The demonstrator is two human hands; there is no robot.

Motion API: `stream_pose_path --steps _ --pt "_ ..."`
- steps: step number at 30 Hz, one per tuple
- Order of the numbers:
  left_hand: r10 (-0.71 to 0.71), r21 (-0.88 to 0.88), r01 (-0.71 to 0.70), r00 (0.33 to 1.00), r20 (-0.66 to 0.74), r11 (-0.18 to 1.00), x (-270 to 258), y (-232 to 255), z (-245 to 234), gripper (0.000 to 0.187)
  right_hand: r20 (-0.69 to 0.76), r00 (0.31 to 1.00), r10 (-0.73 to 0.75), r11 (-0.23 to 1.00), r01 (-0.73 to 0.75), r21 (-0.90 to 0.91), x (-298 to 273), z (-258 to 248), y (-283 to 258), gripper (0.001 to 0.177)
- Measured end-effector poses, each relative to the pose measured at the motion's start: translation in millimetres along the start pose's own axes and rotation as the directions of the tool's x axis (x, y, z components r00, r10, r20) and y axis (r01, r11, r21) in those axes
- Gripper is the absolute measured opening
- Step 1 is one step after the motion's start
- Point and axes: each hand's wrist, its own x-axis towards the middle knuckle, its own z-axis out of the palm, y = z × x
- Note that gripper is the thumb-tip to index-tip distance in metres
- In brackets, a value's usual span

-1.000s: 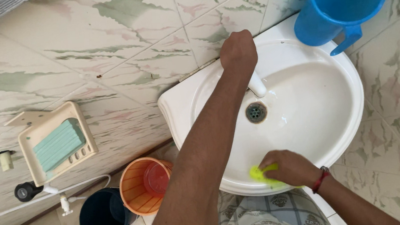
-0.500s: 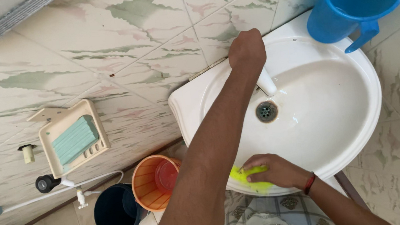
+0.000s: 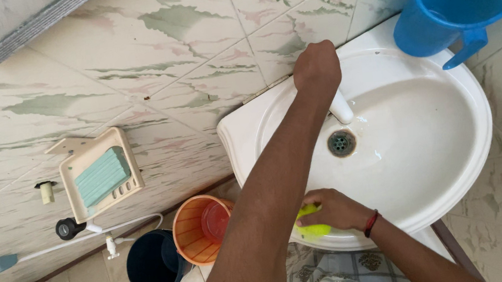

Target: The person cleans a sink and faucet using a yellow sponge, wiping around the base of the tap and the basin.

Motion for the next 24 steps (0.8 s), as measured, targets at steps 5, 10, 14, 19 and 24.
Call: stream_pose_path --steps 5,10,14,19,24 --pt "-0.024 0.002 0.024 0.999 0.026 1.000 -4.3 1.2 -2.5 0.019 -0.217 0.964 0.155 0.804 -0.251 -0.538 6.4 10.8 -8.6 0.031" --pt "-0.008 0.007 0.007 0.999 0.053 1.000 -1.6 2.6 -6.4 0.018 -0.136 0.980 -0.147 0.959 0.175 0.225 21.9 11.6 -6.2 0.034" --pt "-0.022 0.027 0.021 0.998 0.060 0.999 0.1 3.8 -7.2 0.017 -0.244 0.962 0.125 0.860 -0.228 -0.458 36.4 14.4 -8.4 0.039" --pt "0.003 0.008 -0.003 1.000 0.006 1.000 -0.6 1.9 -5.3 0.016 -0.204 0.936 -0.288 0.917 0.208 -0.342 65.1 17.8 2.3 0.028" --pt "-0.016 0.010 0.016 0.999 0.028 1.000 -0.1 1.5 -5.1 0.015 -0.210 0.962 -0.173 0.960 0.118 -0.253 73.5 24.4 -0.6 0.038"
